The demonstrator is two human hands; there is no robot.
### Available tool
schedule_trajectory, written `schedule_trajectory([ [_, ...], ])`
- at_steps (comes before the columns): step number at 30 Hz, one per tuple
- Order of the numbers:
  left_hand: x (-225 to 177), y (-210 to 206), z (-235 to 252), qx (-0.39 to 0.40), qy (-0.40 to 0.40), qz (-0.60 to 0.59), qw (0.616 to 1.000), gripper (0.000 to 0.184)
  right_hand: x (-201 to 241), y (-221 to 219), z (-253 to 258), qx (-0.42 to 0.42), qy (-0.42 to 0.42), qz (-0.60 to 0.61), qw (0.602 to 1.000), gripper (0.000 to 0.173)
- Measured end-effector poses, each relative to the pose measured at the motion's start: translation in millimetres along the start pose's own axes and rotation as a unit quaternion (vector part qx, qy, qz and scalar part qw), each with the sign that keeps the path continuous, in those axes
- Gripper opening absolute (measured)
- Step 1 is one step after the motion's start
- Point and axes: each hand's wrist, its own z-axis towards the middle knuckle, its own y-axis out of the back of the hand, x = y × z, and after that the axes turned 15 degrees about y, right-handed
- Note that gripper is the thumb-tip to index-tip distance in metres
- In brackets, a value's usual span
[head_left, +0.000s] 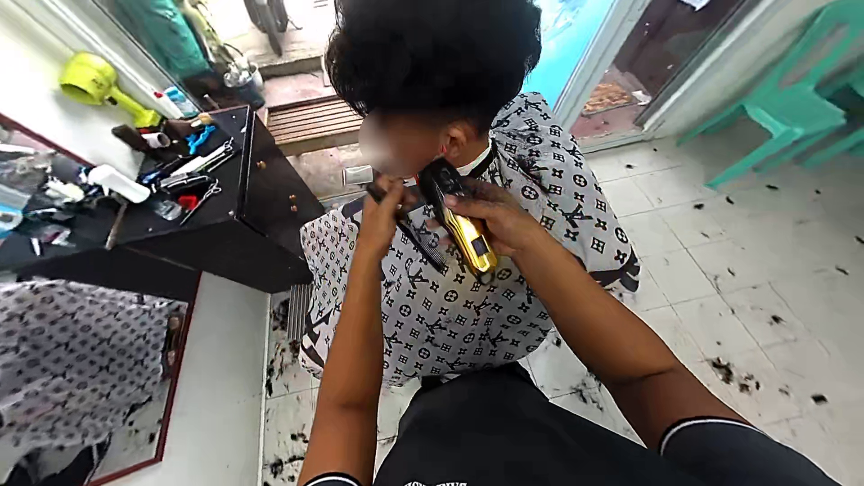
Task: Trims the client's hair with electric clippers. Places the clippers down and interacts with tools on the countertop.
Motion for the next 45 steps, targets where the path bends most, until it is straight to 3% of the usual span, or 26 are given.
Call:
schedule_trajectory([
  [3, 14, -14, -1, 0.075, -0.005, -0.048, 0.996, 0.032, -11, -25, 21, -0.053, 0.077, 0.001, 0.996, 0.042],
  [7, 14, -19, 8, 0.088, -0.027, -0.104, 0.990, 0.022, -17, -40, 28, -0.108, 0.081, 0.007, 0.991, 0.039],
  [10, 18, -17, 12, 0.101, -0.032, -0.110, 0.988, 0.032, -17, -43, 25, -0.125, 0.060, 0.029, 0.990, 0.031],
  [12, 15, -17, 13, 0.096, -0.018, -0.105, 0.990, 0.021, -18, -44, 27, -0.126, 0.101, 0.018, 0.987, 0.033],
  [14, 11, -17, 14, 0.096, -0.001, -0.108, 0.989, 0.024, -19, -45, 30, -0.119, 0.146, -0.006, 0.982, 0.042],
  [18, 16, -14, 15, 0.115, -0.019, -0.104, 0.988, 0.026, -18, -49, 30, -0.149, 0.089, 0.010, 0.985, 0.033],
  [23, 14, -15, 16, 0.091, 0.005, -0.121, 0.988, 0.020, -22, -54, 36, -0.140, 0.150, -0.025, 0.978, 0.045],
  [26, 12, -13, 15, 0.095, 0.003, -0.121, 0.988, 0.022, -20, -59, 38, -0.160, 0.108, -0.002, 0.981, 0.040],
  [30, 9, -13, 12, 0.094, 0.004, -0.122, 0.988, 0.021, -27, -63, 43, -0.150, 0.177, -0.053, 0.971, 0.048],
  [33, 4, -12, 8, 0.085, 0.005, -0.118, 0.989, 0.024, -24, -70, 41, -0.171, 0.122, 0.013, 0.978, 0.033],
  [37, 0, -15, 7, 0.076, 0.014, -0.125, 0.989, 0.022, -29, -61, 44, -0.132, 0.170, 0.011, 0.977, 0.043],
  [41, 17, -9, 23, 0.097, -0.005, -0.105, 0.990, 0.022, -28, -49, 37, -0.143, 0.114, 0.072, 0.980, 0.033],
  [45, 24, -8, 31, 0.125, -0.033, -0.108, 0.986, 0.017, -27, -42, 38, -0.121, 0.190, 0.060, 0.972, 0.033],
])
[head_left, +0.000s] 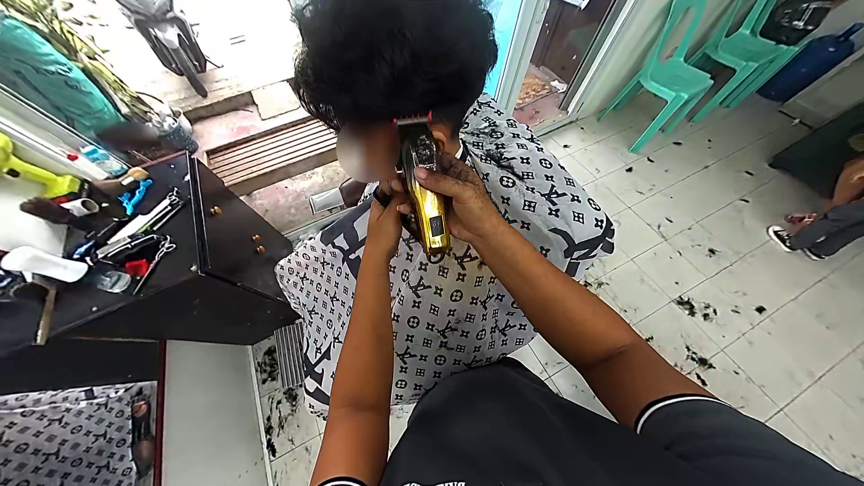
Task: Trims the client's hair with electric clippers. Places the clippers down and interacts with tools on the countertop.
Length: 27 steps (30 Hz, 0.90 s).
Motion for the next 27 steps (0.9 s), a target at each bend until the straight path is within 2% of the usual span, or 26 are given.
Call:
schedule_trajectory([
  [1, 0, 0, -1, 0.002, -0.003, -0.001, 1.000, 0.018, 0, 1, 0, 0.004, 0.002, 0.004, 1.000, 0.037],
  [5, -4, -3, -4, 0.001, -0.004, 0.007, 1.000, 0.022, -1, 2, -4, -0.025, -0.074, 0.043, 0.996, 0.028],
  [9, -2, -2, -2, 0.014, -0.020, 0.001, 1.000, 0.024, -4, 4, 0, -0.009, -0.005, 0.070, 0.997, 0.031],
  [12, -7, -6, -8, -0.019, 0.001, 0.011, 1.000, 0.022, -6, 4, -2, -0.016, -0.052, 0.117, 0.992, 0.028],
  [14, -8, -9, -9, -0.028, -0.002, 0.017, 0.999, 0.020, -5, 7, -1, -0.014, -0.054, 0.143, 0.988, 0.027],
  [15, -7, -10, -10, -0.027, -0.014, 0.024, 0.999, 0.023, -5, 8, 0, -0.008, -0.038, 0.157, 0.987, 0.031],
  [17, -10, -13, -14, -0.030, -0.022, 0.036, 0.999, 0.051, -5, 11, 0, 0.005, -0.016, 0.177, 0.984, 0.040],
  [18, -13, -16, -16, -0.039, -0.017, 0.040, 0.998, 0.052, -5, 11, -1, 0.006, -0.026, 0.186, 0.982, 0.042],
  [20, -18, -22, -18, -0.070, 0.006, 0.048, 0.996, 0.031, -6, 12, -2, -0.007, -0.053, 0.211, 0.976, 0.034],
  [22, -19, -23, -20, -0.067, 0.010, 0.068, 0.995, 0.031, -8, 18, 0, 0.011, -0.035, 0.244, 0.969, 0.032],
  [24, -21, -19, -30, -0.053, 0.050, 0.086, 0.994, 0.033, -12, 27, -4, 0.042, 0.007, 0.269, 0.962, 0.046],
  [25, -24, -16, -40, -0.055, 0.079, 0.101, 0.990, 0.034, -12, 32, -12, 0.049, 0.009, 0.243, 0.969, 0.052],
  [27, -31, -11, -71, -0.087, 0.126, 0.130, 0.980, 0.033, -12, 39, -39, 0.083, -0.052, 0.136, 0.986, 0.066],
])
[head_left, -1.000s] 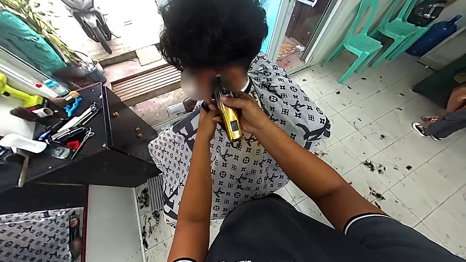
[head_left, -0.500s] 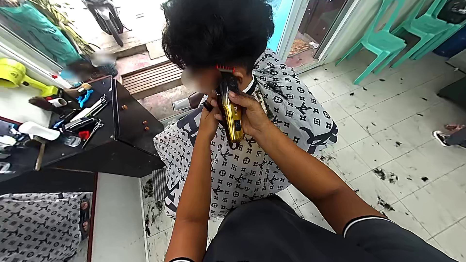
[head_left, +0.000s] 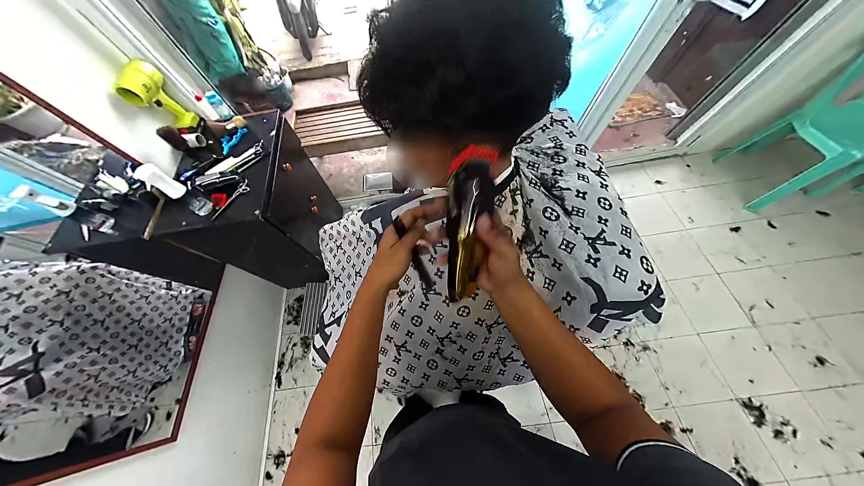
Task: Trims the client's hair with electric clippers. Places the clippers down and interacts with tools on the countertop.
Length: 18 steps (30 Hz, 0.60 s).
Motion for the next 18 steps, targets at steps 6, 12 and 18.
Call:
schedule_trajectory([
  [6, 64, 72, -89, -0.066, 0.104, -0.099, 0.987, 0.048, -69, -40, -64, 0.098, -0.249, -0.194, 0.944, 0.063],
  [12, 119, 188, -184, -0.168, 0.103, -0.042, 0.980, 0.032, -199, -120, -92, 0.162, -0.315, -0.205, 0.912, 0.065],
  [18, 148, 319, -263, -0.296, 0.113, -0.067, 0.946, 0.031, -326, -215, -83, 0.235, -0.393, -0.209, 0.864, 0.073],
])
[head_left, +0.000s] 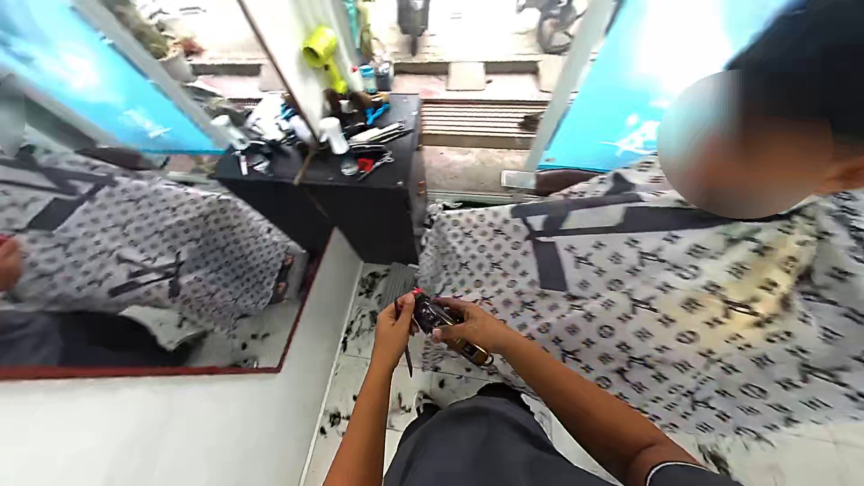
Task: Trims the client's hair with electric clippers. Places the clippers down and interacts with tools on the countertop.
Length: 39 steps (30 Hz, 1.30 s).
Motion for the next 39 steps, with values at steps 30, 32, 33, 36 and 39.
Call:
schedule_trajectory([
  [30, -64, 224, 463, -0.226, 0.237, -0.076, 0.942, 0.028, -21, 275, 628, 0.034, -0.038, -0.262, 0.964, 0.044],
  [32, -77, 222, 496, -0.223, 0.243, -0.099, 0.939, 0.029, -26, 285, 642, 0.041, -0.006, -0.293, 0.955, 0.046],
  [33, -82, 220, 510, -0.223, 0.251, -0.117, 0.935, 0.030, -26, 285, 647, 0.038, 0.000, -0.311, 0.950, 0.049],
  [36, -97, 216, 548, -0.233, 0.268, -0.164, 0.920, 0.031, -21, 278, 658, 0.015, 0.007, -0.382, 0.924, 0.058],
  [39, -103, 216, 579, -0.229, 0.268, -0.223, 0.909, 0.033, -33, 277, 670, -0.022, 0.050, -0.441, 0.896, 0.066],
])
